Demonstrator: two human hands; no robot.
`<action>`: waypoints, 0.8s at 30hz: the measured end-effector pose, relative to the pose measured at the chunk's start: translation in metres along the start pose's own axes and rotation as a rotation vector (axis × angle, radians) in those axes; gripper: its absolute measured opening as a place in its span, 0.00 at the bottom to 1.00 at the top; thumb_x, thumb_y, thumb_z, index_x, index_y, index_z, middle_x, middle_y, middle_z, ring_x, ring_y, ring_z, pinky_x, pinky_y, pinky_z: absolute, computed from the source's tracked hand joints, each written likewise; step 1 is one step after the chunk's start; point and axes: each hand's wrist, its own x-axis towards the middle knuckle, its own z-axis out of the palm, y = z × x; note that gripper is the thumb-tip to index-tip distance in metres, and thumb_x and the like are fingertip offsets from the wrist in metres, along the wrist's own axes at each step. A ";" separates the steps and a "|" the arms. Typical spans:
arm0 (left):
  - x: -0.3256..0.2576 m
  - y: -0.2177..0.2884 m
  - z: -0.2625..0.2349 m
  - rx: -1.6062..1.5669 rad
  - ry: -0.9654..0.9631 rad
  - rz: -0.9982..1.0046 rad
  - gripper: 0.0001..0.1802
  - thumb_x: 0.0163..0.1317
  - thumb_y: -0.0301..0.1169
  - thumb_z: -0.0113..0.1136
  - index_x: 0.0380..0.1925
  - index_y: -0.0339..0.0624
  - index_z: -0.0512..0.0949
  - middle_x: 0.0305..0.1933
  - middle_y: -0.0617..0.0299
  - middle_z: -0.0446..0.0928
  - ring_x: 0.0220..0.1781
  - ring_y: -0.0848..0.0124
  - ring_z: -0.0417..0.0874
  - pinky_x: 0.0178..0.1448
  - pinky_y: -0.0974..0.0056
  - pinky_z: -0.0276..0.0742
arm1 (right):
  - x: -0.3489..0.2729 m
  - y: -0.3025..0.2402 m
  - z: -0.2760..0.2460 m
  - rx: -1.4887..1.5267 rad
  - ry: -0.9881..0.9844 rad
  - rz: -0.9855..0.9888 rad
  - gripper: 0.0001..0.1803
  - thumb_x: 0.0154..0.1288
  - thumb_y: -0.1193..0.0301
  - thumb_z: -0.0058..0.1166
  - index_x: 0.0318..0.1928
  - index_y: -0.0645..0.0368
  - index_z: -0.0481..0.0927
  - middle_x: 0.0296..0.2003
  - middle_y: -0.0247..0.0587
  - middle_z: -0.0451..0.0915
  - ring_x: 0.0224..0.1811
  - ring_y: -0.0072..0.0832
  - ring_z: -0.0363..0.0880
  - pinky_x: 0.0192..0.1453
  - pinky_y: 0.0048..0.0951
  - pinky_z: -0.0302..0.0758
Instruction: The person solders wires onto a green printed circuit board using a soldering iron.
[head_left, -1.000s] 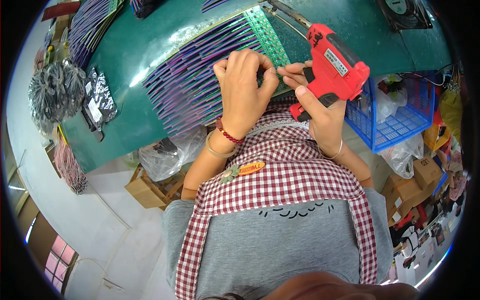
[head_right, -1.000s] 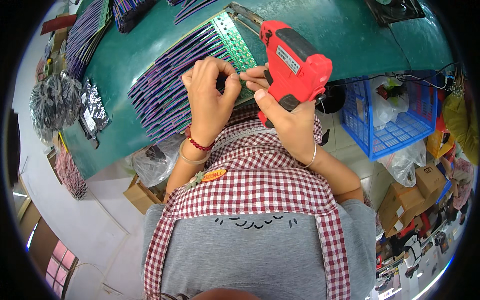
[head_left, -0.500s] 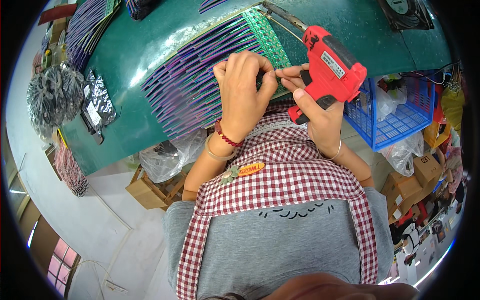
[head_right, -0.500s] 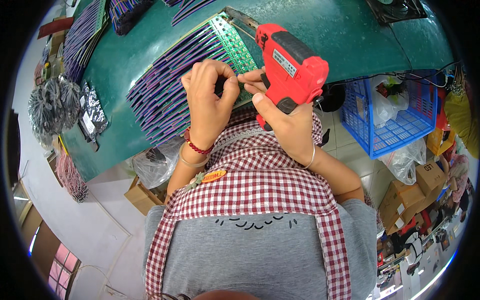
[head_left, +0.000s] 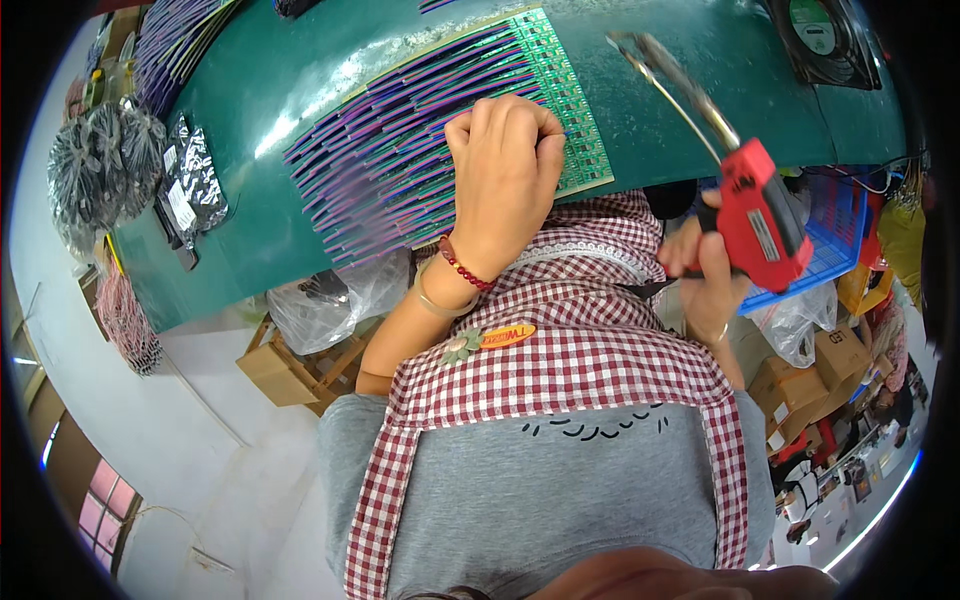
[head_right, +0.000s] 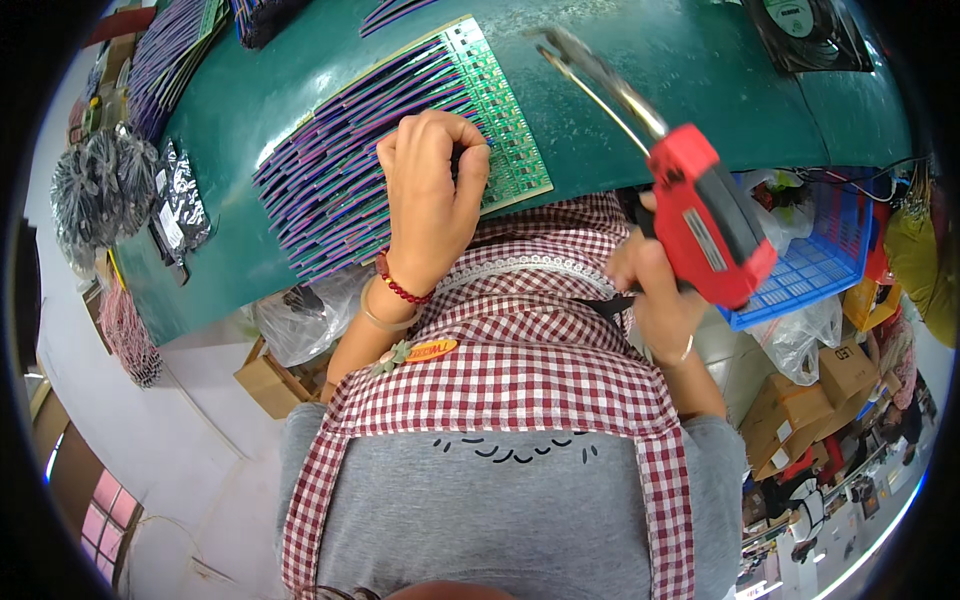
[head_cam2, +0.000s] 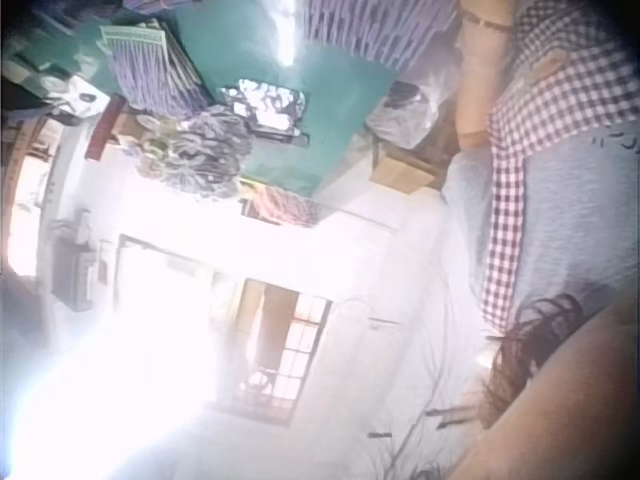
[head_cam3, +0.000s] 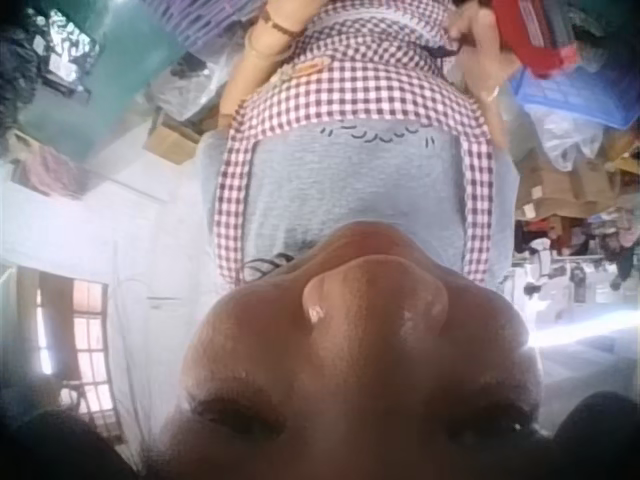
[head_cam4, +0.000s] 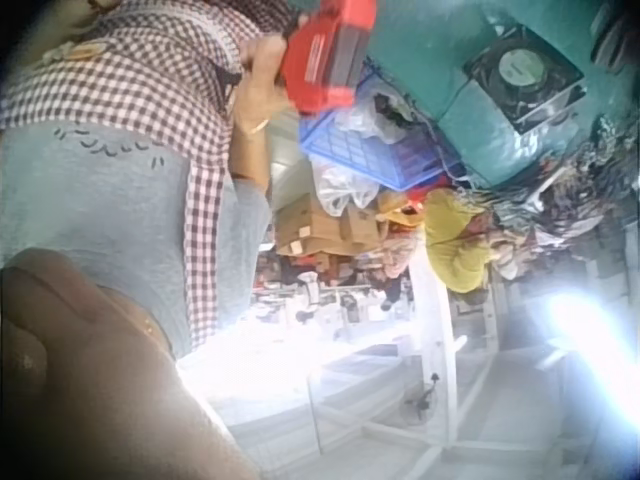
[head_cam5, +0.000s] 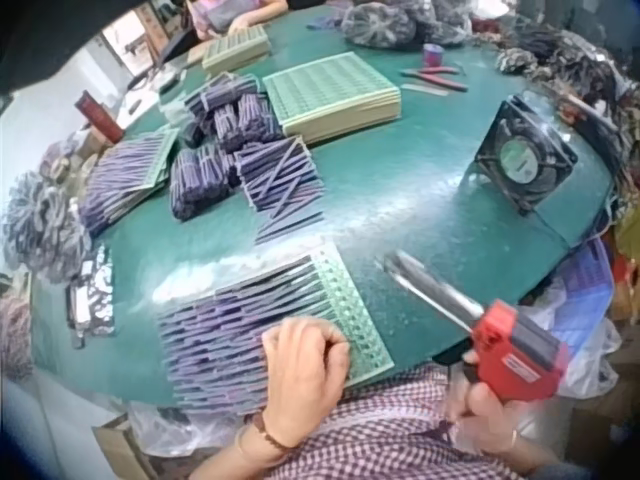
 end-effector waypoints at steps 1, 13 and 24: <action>0.002 0.002 0.001 0.001 -0.011 0.005 0.06 0.56 0.24 0.59 0.32 0.44 0.72 0.35 0.63 0.74 0.39 0.64 0.72 0.49 0.59 0.60 | -0.008 -0.001 -0.009 -0.005 0.003 0.002 0.23 0.71 0.68 0.49 0.59 0.70 0.64 0.25 0.39 0.72 0.25 0.27 0.73 0.35 0.31 0.75; 0.000 -0.001 0.004 0.034 0.031 0.012 0.07 0.56 0.24 0.60 0.31 0.45 0.72 0.35 0.64 0.74 0.40 0.65 0.73 0.50 0.59 0.60 | -0.040 0.009 -0.042 -0.074 -0.148 0.147 0.28 0.67 0.62 0.55 0.59 0.70 0.64 0.20 0.34 0.67 0.18 0.22 0.65 0.26 0.27 0.66; 0.000 0.002 0.002 0.035 0.023 0.008 0.07 0.56 0.25 0.60 0.31 0.45 0.72 0.35 0.65 0.74 0.41 0.65 0.73 0.50 0.59 0.60 | -0.038 0.010 -0.040 -0.112 -0.138 0.149 0.27 0.67 0.65 0.54 0.59 0.71 0.63 0.20 0.35 0.67 0.19 0.22 0.64 0.26 0.27 0.65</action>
